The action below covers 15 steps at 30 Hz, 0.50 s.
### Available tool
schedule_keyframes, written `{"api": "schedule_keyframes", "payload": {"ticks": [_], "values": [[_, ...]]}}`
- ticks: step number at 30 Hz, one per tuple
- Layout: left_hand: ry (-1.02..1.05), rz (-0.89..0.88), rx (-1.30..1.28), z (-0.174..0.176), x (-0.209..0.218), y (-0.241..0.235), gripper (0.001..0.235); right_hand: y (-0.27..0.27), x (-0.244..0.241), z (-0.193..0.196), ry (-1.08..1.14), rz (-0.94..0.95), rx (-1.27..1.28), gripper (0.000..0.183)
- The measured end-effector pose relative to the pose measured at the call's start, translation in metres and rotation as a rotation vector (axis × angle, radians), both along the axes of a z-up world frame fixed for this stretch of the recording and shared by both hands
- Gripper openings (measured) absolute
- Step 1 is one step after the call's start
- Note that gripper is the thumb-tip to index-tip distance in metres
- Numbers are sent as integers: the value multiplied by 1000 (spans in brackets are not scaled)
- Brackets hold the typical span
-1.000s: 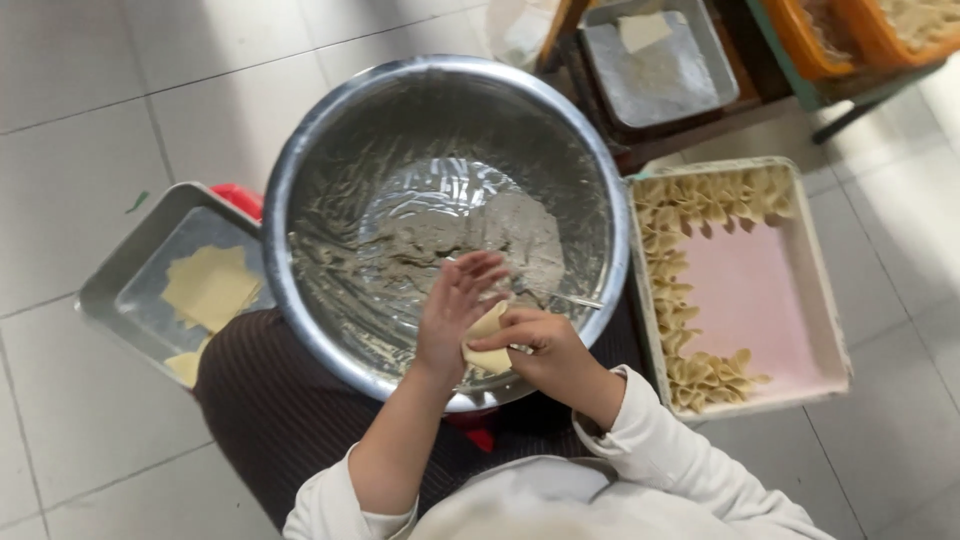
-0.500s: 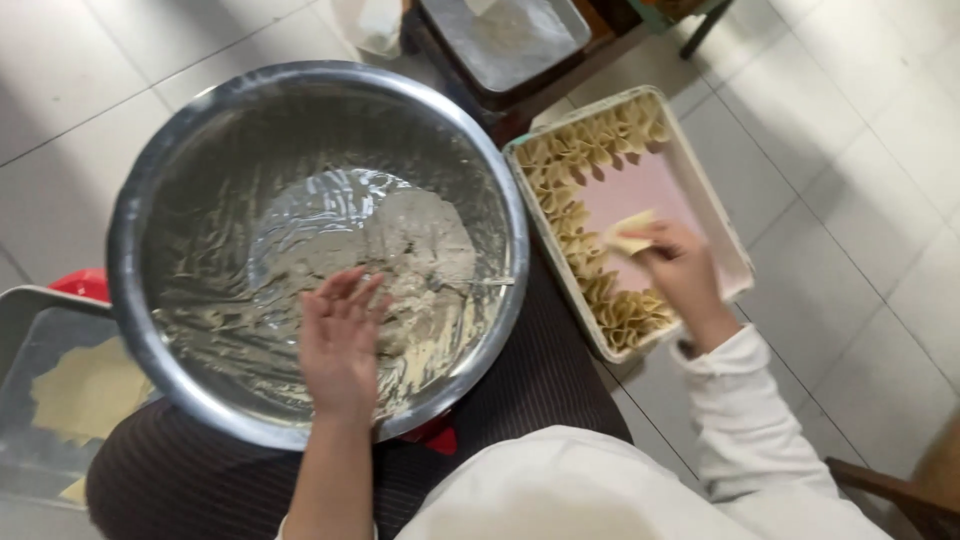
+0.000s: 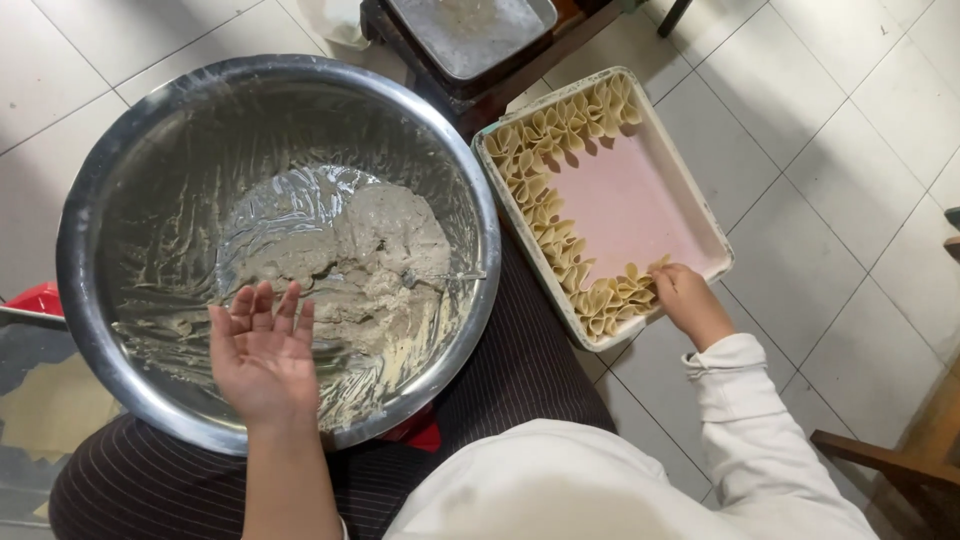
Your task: The person scoops filling from a metal bowl onto square wrappers, folds them into dumplings, and places them into a tray. The process is repeated multiple times with consistent hand motions.
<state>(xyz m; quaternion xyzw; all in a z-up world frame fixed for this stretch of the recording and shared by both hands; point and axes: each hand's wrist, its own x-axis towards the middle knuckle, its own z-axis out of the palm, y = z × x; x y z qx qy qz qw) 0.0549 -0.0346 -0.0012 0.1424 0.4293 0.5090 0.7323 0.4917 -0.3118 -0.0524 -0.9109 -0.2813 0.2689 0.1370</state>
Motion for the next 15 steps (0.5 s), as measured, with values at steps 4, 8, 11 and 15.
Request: {"api": "schedule_keyframes", "payload": {"ticks": [4,8,11,15], "values": [[-13,25,-11,5,-2,4,34,5,-12,9,7,-23,-3,50],[-19,119,19,12,-20,15,31,33,-41,64,-1,-27,-114,56],[30,297,54,18,-51,35,26,49,-37,82,-110,-50,-227,53],[221,440,206,26,-109,62,32,70,-16,67,-311,154,-73,45]]}}
